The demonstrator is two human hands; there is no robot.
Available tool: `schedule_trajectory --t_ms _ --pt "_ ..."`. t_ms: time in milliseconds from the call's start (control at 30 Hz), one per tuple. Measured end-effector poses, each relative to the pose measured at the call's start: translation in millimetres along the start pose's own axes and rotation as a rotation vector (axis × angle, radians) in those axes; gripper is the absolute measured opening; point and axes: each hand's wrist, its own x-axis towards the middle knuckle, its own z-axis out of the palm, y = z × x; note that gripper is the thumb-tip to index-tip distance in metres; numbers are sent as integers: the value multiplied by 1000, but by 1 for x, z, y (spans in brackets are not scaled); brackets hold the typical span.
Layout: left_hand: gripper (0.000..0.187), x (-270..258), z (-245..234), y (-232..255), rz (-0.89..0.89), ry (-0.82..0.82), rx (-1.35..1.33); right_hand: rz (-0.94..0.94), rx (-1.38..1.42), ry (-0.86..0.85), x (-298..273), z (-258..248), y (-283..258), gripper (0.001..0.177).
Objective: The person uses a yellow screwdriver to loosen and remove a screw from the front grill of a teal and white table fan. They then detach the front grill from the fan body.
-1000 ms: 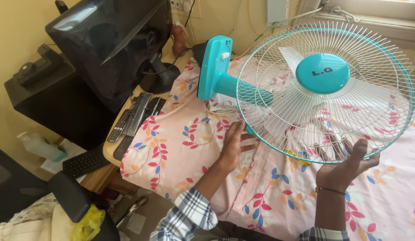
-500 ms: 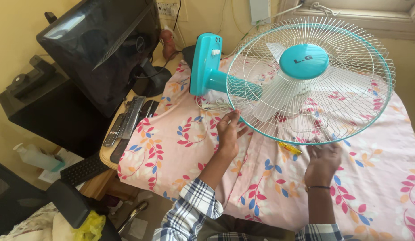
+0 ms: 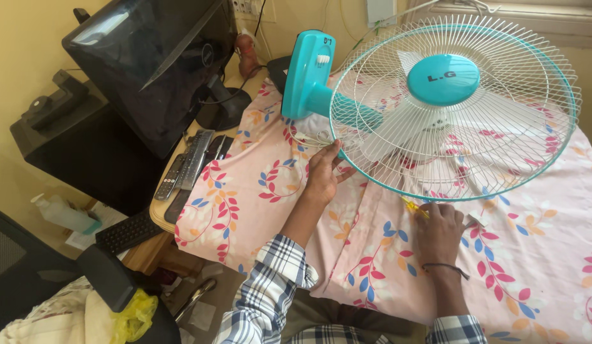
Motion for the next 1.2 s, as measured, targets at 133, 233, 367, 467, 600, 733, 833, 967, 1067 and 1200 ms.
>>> schedule_trajectory --t_ms 133,233,367,467,600,733,833,967,1067,1200 --pt "29 0 -4 4 1 -77 -8 -103 179 -51 -13 -12 -19 19" --pt "31 5 -3 7 7 -74 -9 -144 393 -98 -22 -17 -44 20" --pt "28 9 1 3 5 -57 -55 -76 604 -146 -27 -21 -70 28" --pt "21 14 3 0 40 -70 -121 136 887 -218 -18 -11 -79 32" --pt "20 17 1 -4 48 -76 -137 265 1289 -328 -2 6 -85 37" --pt "19 19 -2 -5 64 -88 -122 380 1489 -393 9 15 -95 36" --pt "18 19 -3 -7 71 -90 -126 416 1478 -398 12 16 -101 36" --pt "16 19 -2 -8 74 -102 -148 435 1499 -388 14 18 -103 36" --pt "16 19 3 -9 99 -131 -189 432 1551 -404 15 19 -102 37" --pt "15 23 8 -13 136 -121 -270 459 1598 -421 18 22 -103 38"
